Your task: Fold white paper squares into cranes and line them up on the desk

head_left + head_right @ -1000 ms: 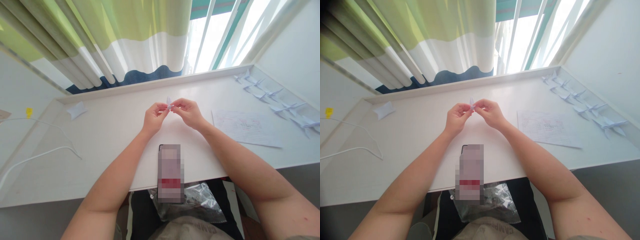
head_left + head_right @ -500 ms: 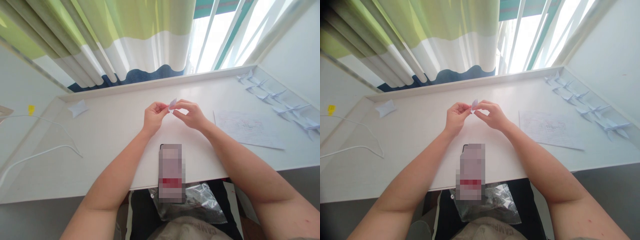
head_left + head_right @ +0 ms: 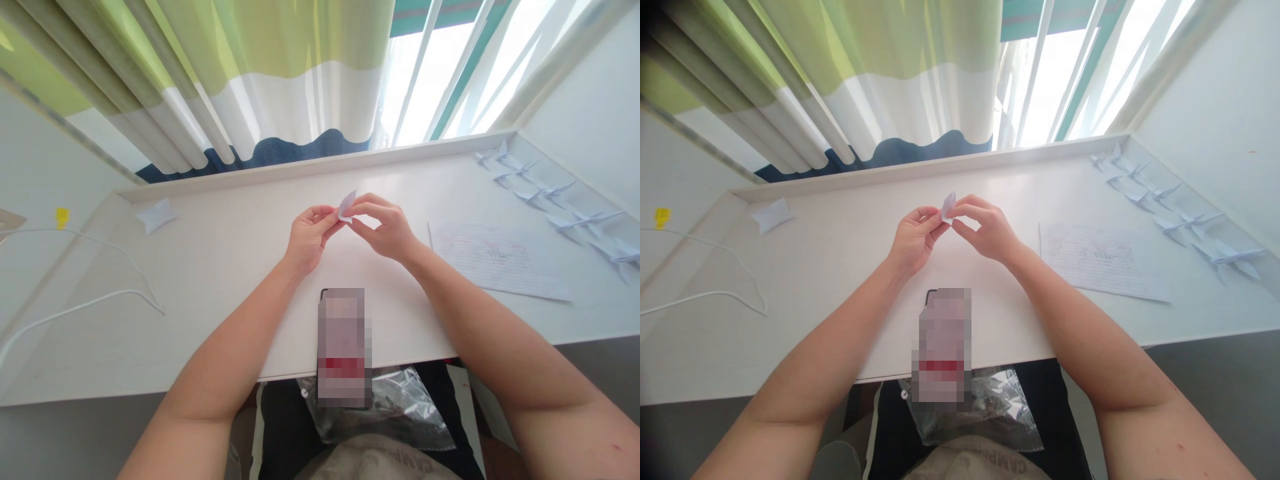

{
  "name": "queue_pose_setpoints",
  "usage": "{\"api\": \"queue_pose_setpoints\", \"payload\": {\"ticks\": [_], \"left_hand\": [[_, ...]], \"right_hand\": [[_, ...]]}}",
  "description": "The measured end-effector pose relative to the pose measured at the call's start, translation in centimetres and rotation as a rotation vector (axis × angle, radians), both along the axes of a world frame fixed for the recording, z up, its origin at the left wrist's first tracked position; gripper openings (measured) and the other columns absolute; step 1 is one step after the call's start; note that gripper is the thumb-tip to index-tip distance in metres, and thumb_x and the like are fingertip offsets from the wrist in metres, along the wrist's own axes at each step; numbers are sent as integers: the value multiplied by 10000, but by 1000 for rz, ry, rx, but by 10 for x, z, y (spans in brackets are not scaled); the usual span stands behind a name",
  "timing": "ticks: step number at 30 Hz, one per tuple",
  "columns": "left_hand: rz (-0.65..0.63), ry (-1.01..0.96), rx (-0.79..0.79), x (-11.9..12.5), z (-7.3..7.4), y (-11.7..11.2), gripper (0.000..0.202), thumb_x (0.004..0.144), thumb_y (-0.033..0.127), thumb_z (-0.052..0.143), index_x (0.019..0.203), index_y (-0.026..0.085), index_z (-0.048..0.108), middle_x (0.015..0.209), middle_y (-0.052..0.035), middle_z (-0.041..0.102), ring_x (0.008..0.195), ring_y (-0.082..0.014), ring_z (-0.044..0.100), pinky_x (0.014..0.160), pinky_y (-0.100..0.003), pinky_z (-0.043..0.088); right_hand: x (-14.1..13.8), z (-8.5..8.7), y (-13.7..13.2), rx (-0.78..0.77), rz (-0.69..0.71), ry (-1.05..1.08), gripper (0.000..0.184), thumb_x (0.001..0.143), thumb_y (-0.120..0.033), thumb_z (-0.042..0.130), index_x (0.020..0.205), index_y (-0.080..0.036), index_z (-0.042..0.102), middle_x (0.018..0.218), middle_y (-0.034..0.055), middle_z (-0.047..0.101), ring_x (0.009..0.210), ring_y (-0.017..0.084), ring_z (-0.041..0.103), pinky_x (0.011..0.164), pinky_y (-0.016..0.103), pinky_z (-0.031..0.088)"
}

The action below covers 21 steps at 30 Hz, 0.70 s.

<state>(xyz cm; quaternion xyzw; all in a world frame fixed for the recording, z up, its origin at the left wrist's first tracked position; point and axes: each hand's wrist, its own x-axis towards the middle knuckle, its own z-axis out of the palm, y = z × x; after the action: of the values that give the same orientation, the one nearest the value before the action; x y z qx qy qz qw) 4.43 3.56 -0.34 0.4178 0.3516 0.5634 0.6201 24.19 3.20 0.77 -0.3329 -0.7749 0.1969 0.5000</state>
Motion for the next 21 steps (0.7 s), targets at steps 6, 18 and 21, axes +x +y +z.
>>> {"api": "queue_pose_setpoints", "payload": {"ticks": [6,18,21], "left_hand": [[-54,-79,-81,4,6,-5,213,852,200,958,960,208,776,940,-10,827,936,-169,827,1134,-451,647],[-84,-134,-129,6,22,-15,198,814,132,955,930,181,802,956,-35,860,1047,-217,854,1219,-466,584],[-88,-112,-122,6,23,-16,157,834,183,949,904,175,809,963,-52,871,1096,-248,853,1220,-492,587]], "right_hand": [[-1,-1,0,1,-37,56,95,1038,-314,712,984,-287,785,1061,44,799,988,238,743,930,469,643],[-11,-10,5,-399,71,470,462,851,-622,947,1060,-291,702,968,13,756,933,213,734,864,414,631],[-10,-8,5,-463,118,487,512,836,-660,947,1099,-297,700,950,12,751,916,212,736,882,426,626]]}}
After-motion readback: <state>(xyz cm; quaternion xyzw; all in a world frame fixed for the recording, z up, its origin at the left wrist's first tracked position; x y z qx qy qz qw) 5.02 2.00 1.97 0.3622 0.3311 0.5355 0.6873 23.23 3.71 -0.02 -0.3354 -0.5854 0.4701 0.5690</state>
